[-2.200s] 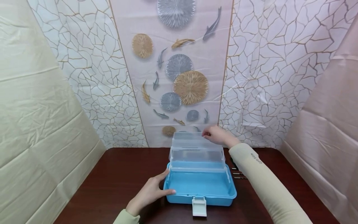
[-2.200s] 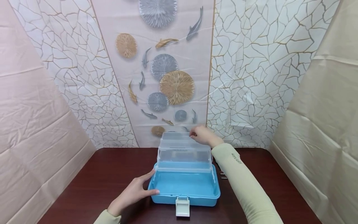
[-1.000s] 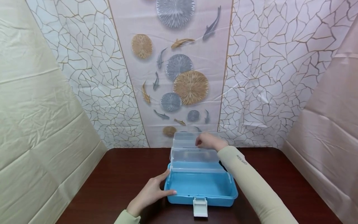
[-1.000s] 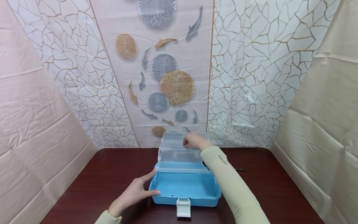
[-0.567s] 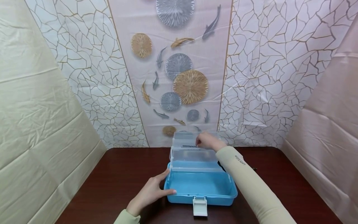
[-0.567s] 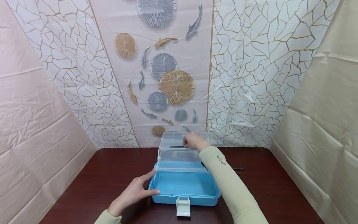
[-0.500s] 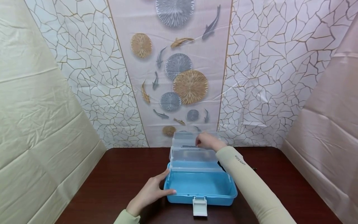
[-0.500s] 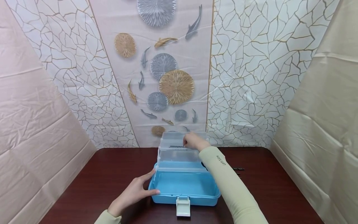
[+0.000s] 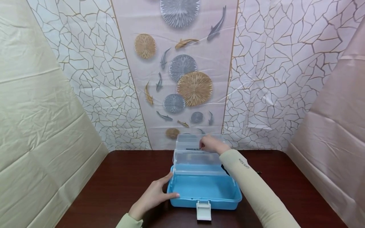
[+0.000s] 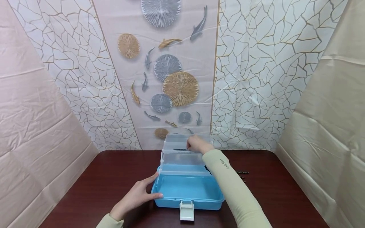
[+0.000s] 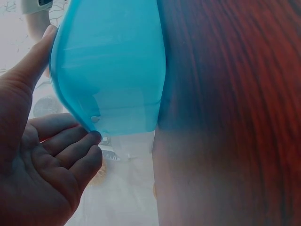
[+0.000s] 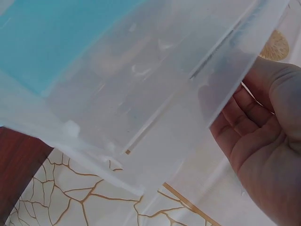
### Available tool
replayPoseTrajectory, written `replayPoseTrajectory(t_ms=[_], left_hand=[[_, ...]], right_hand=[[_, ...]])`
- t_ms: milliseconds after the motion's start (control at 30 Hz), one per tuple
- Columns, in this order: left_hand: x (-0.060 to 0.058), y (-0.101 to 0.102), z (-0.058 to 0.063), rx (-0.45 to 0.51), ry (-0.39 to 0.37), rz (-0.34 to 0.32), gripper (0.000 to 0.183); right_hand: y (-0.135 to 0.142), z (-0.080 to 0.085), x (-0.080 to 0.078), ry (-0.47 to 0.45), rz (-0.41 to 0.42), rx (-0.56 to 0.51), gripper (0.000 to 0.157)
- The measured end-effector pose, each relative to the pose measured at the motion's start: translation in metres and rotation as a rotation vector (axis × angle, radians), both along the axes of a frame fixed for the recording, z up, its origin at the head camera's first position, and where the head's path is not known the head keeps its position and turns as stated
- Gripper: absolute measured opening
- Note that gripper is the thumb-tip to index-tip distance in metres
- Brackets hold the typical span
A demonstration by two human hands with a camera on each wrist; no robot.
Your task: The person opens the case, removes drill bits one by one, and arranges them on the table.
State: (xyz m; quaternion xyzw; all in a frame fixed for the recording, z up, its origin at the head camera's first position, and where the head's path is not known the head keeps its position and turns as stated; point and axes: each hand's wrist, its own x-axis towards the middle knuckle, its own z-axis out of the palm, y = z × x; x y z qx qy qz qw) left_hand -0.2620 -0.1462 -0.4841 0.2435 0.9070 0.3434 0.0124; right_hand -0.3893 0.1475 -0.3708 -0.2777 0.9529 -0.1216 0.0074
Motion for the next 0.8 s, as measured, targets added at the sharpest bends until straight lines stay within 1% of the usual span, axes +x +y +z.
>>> replayPoseTrajectory(t_ms=[167, 467, 633, 800], left_hand=[[0.001, 0.001, 0.001, 0.002, -0.002, -0.002, 0.096], [0.001, 0.001, 0.001, -0.001, 0.009, 0.004, 0.096], [0.0, 0.001, 0.001, -0.002, 0.002, 0.009, 0.096], [0.0, 0.001, 0.001, 0.0, -0.01, 0.011, 0.095]], right_hand=[[0.001, -0.003, 0.001, 0.029, 0.017, -0.003, 0.006], [0.004, -0.012, -0.003, 0.065, 0.016, -0.004, 0.009], [0.005, -0.014, -0.003, 0.095, 0.029, -0.017, 0.012], [0.006, -0.015, -0.002, 0.101, 0.042, -0.033, 0.013]])
